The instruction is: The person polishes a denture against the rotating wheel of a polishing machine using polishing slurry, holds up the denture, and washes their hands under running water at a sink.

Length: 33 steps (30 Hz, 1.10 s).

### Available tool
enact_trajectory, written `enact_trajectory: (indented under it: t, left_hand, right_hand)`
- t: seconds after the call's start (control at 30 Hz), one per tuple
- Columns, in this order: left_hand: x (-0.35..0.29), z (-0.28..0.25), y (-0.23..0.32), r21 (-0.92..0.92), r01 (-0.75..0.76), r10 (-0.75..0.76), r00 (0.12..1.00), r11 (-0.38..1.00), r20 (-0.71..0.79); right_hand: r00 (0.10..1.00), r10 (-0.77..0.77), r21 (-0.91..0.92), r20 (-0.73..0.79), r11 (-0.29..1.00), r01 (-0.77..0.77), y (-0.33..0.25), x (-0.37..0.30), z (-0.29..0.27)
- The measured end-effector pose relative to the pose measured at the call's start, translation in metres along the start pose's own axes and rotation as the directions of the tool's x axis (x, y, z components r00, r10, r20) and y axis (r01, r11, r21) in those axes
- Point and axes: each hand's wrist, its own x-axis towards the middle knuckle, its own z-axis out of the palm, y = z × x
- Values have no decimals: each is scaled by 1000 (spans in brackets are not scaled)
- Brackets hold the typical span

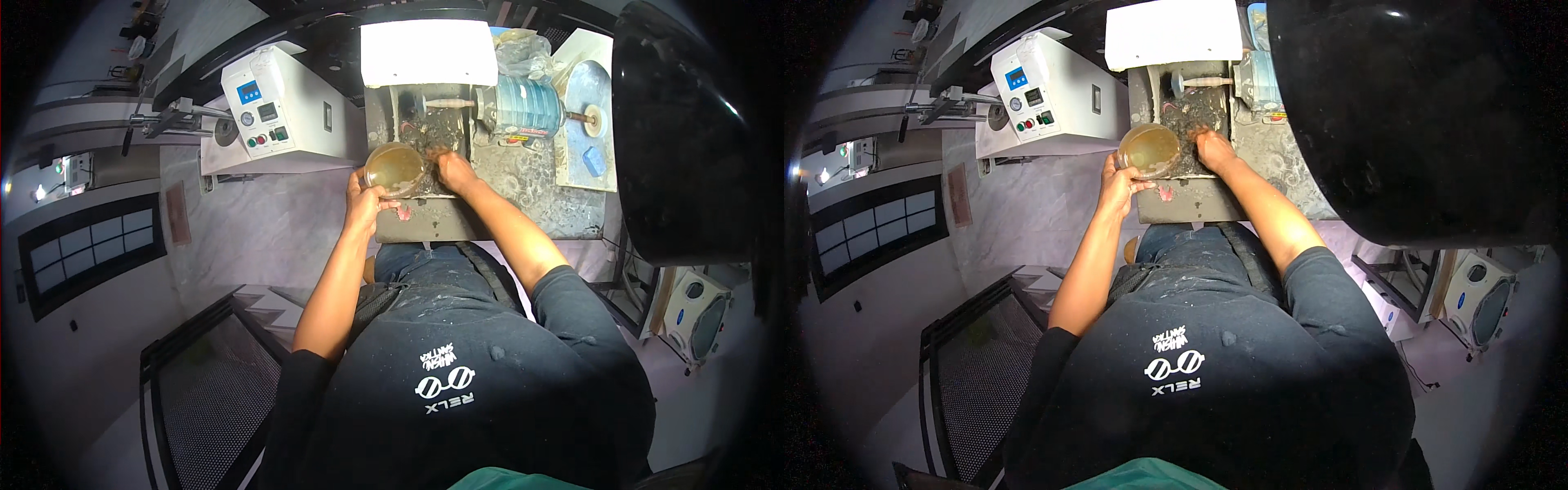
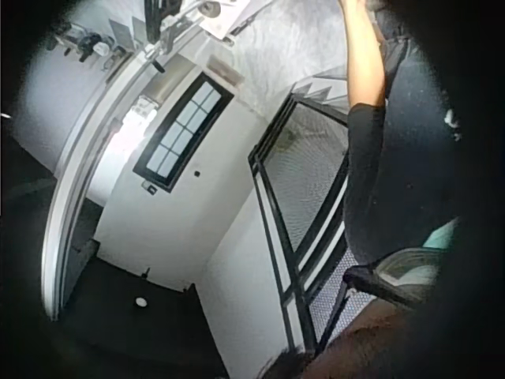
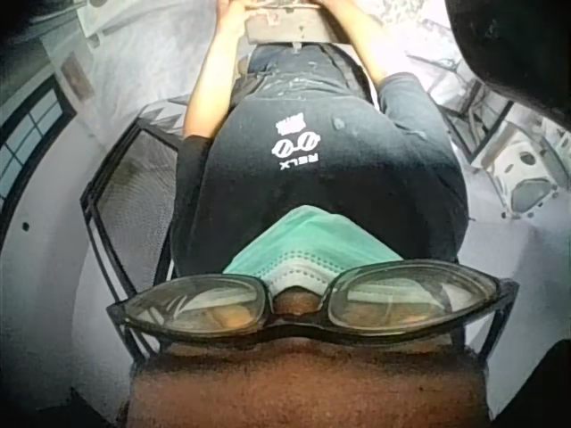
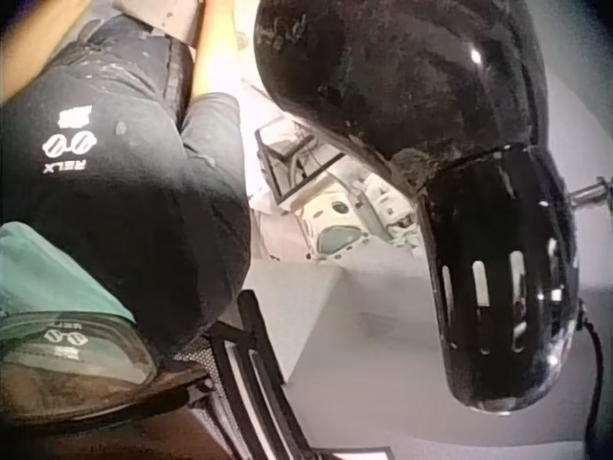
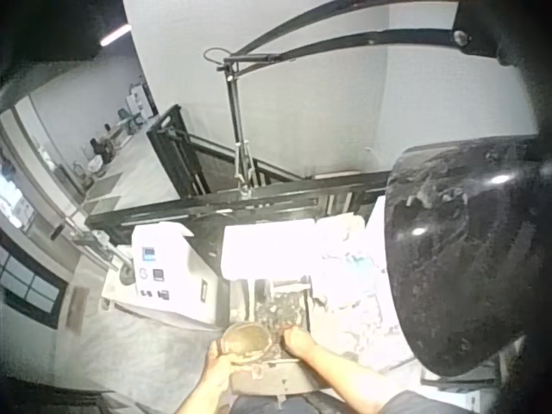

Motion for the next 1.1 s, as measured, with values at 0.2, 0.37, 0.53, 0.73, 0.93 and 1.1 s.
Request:
enact_trajectory:
  t: [0.2,0.37,0.53,0.73,0.93,1.1]
  left_hand:
    - [0,-12,0,-185,46,-39,998,982,46]
    - [-7,-23,-3,-265,120,-104,992,957,75]
    - [-26,-30,1,-264,123,-95,989,957,116]
    - [-47,-33,-4,-303,88,-58,993,949,106]
    - [-59,-36,-24,-224,117,-80,983,967,166]
    - [-60,-10,-44,-72,232,-199,929,970,313]
  right_hand:
    - [984,-24,22,-174,999,28,-28,-1,-5]
    - [982,-169,-141,80,974,179,-27,-5,-24]
    - [987,158,-202,40,968,-147,-38,8,-60]
    - [958,208,-203,196,965,-168,-42,33,-34]
    - [910,-234,-224,341,920,321,-45,8,-33]
    - [788,-269,-263,554,842,472,-14,20,-50]
